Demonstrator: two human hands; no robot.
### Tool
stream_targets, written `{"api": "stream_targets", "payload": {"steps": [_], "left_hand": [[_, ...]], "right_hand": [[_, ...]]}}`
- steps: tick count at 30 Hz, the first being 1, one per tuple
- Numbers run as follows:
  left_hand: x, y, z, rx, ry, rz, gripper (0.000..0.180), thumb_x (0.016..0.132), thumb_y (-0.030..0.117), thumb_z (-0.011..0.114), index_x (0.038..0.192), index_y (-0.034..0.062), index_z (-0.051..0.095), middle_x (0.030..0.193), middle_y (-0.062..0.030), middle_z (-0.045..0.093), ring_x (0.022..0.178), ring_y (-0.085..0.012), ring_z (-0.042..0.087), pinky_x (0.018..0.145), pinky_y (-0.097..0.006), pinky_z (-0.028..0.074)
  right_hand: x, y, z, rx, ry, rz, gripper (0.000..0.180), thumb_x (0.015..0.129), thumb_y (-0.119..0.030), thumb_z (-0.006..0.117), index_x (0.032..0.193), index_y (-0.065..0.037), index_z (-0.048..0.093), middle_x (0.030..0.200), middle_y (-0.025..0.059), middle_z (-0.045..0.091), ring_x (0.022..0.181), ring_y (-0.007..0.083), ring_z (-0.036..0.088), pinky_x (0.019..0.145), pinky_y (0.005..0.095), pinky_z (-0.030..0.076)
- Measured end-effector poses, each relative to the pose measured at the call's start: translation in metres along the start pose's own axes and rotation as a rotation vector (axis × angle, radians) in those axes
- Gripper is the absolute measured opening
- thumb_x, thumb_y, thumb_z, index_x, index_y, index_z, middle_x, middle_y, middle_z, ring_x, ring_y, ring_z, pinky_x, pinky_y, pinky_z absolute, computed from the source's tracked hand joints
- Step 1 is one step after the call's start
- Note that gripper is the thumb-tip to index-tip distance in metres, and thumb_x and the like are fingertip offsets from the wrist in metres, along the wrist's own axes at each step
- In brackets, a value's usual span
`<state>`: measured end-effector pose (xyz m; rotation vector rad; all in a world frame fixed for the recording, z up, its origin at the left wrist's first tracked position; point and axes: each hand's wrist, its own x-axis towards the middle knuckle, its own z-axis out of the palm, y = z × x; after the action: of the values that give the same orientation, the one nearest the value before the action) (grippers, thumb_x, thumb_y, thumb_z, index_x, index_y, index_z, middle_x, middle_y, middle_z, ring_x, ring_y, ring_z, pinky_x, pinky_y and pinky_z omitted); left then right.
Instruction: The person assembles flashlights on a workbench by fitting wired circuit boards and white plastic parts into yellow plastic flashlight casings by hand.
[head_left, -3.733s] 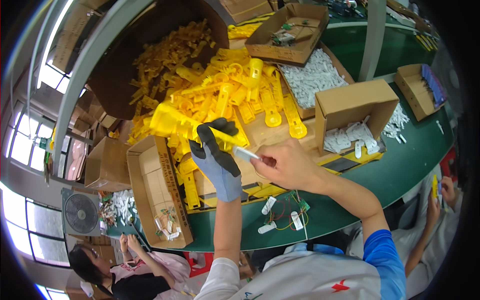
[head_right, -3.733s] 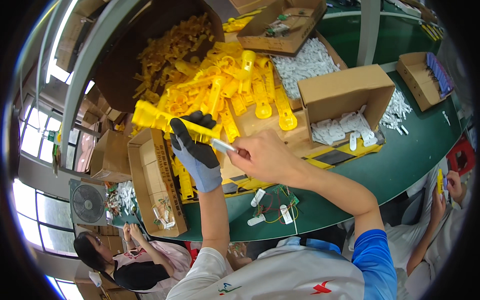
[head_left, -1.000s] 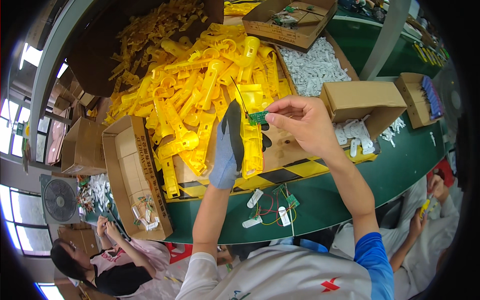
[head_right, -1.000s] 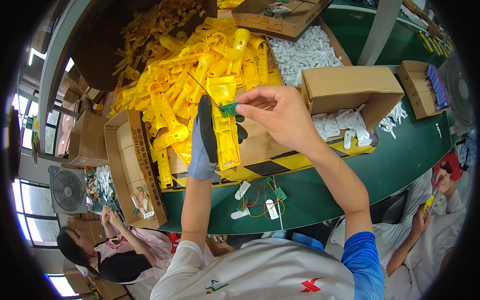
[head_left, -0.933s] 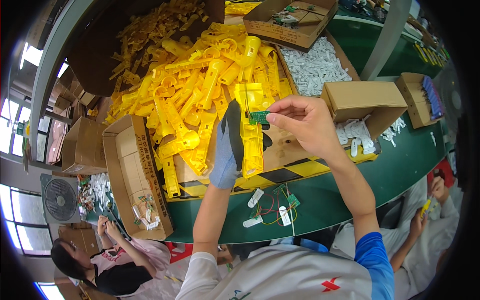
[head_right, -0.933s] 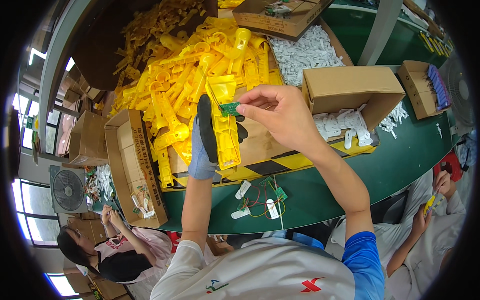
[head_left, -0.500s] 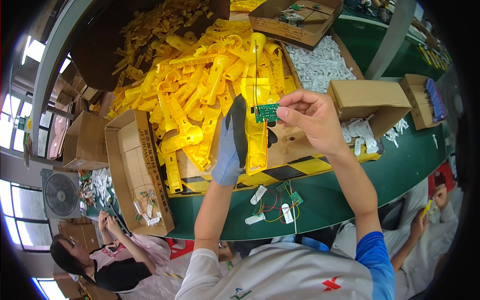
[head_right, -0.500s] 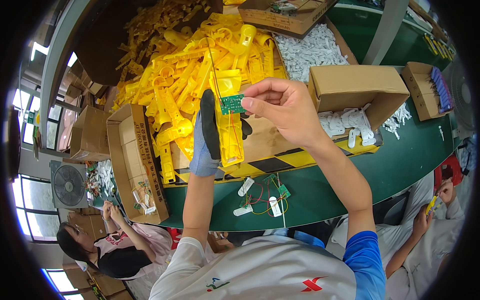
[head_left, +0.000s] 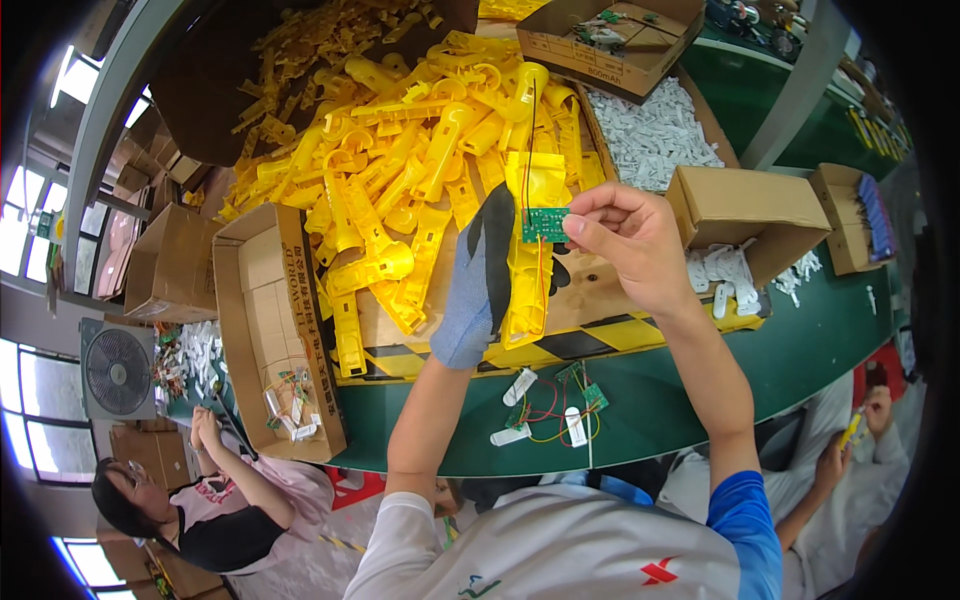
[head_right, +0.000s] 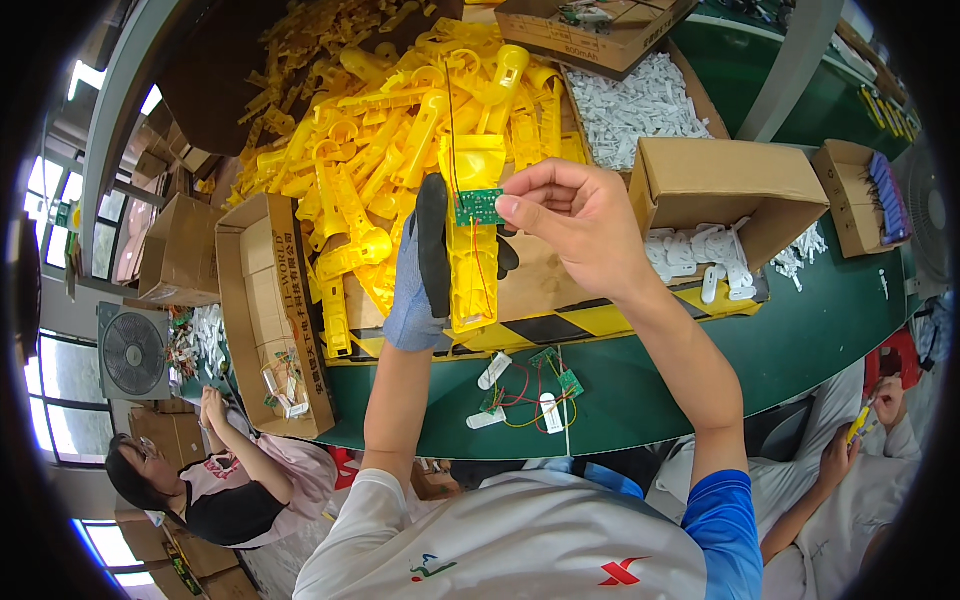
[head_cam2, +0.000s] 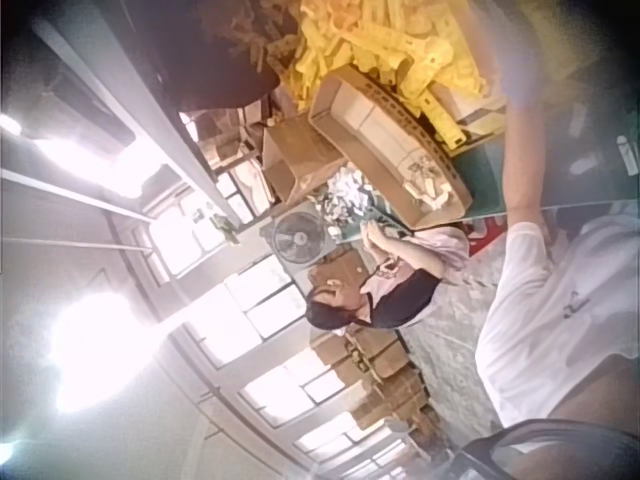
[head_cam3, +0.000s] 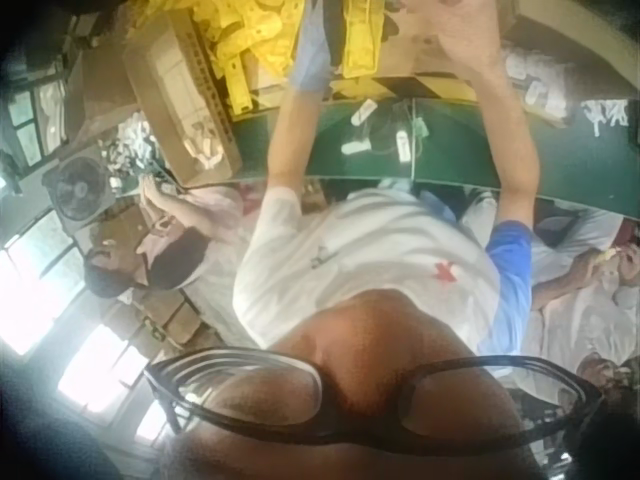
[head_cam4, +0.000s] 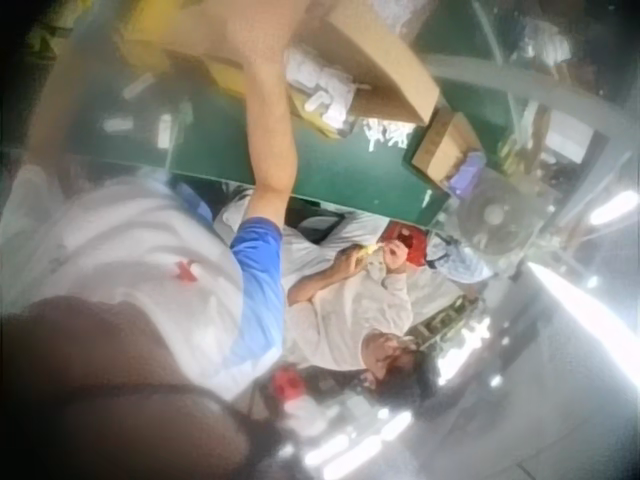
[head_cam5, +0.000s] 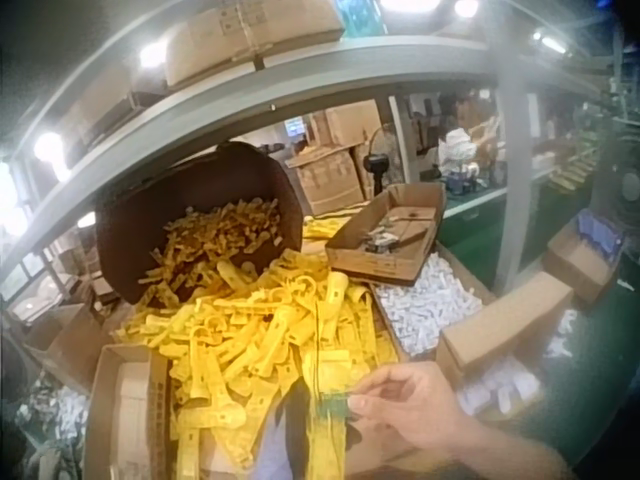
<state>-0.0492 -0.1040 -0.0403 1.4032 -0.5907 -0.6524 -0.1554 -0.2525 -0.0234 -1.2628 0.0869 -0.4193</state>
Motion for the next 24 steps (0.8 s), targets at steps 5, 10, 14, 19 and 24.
{"api": "stream_targets", "payload": {"steps": [5,10,14,19,24], "left_hand": [[-0.004,0.009,0.002,-0.094,0.001,-0.037,0.034,0.102,0.026,0.041,0.118,-0.0007,0.054,0.09,-0.01,0.065,0.07,-0.0148,0.064,0.059,-0.028,0.053],[-0.01,0.02,0.005,-0.298,-0.112,-0.164,0.038,0.103,0.032,0.04,0.119,-0.0003,0.054,0.092,-0.0104,0.065,0.068,-0.0147,0.065,0.058,-0.027,0.052],[-0.014,0.024,0.01,-0.177,-0.107,0.025,0.035,0.101,0.029,0.047,0.121,-0.0003,0.052,0.093,-0.0107,0.064,0.068,-0.0167,0.066,0.058,-0.028,0.052],[-0.02,0.03,0.015,-0.201,-0.119,-0.048,0.036,0.1,0.028,0.051,0.124,0.0017,0.049,0.092,-0.0104,0.063,0.068,-0.0177,0.067,0.058,-0.028,0.052],[-0.017,0.034,0.011,-0.232,-0.138,-0.007,0.036,0.1,0.031,0.05,0.123,0.0025,0.049,0.09,-0.0106,0.065,0.065,-0.0176,0.066,0.057,-0.027,0.053]], "right_hand": [[0.001,0.004,0.002,-0.094,0.052,-0.047,0.016,0.086,-0.007,0.071,0.099,0.002,0.066,0.09,0.0044,0.068,0.081,0.0066,0.063,0.076,0.02,0.051],[0.0,0.005,0.002,-0.077,0.086,-0.068,0.015,0.086,-0.006,0.071,0.098,0.002,0.066,0.09,0.0042,0.068,0.081,0.0066,0.063,0.076,0.0199,0.051],[0.0,0.004,0.003,-0.113,0.11,-0.062,0.016,0.086,-0.005,0.071,0.099,0.002,0.066,0.089,0.0042,0.068,0.08,0.0067,0.063,0.075,0.0203,0.051],[-0.002,0.006,0.009,-0.089,0.154,-0.092,0.017,0.086,-0.006,0.071,0.101,0.001,0.066,0.09,0.0039,0.068,0.081,0.007,0.062,0.074,0.0204,0.05],[-0.001,0.005,0.009,0.094,0.125,0.001,0.016,0.088,-0.008,0.07,0.101,0.001,0.066,0.093,0.0032,0.067,0.085,0.0074,0.061,0.078,0.0216,0.05]]}}
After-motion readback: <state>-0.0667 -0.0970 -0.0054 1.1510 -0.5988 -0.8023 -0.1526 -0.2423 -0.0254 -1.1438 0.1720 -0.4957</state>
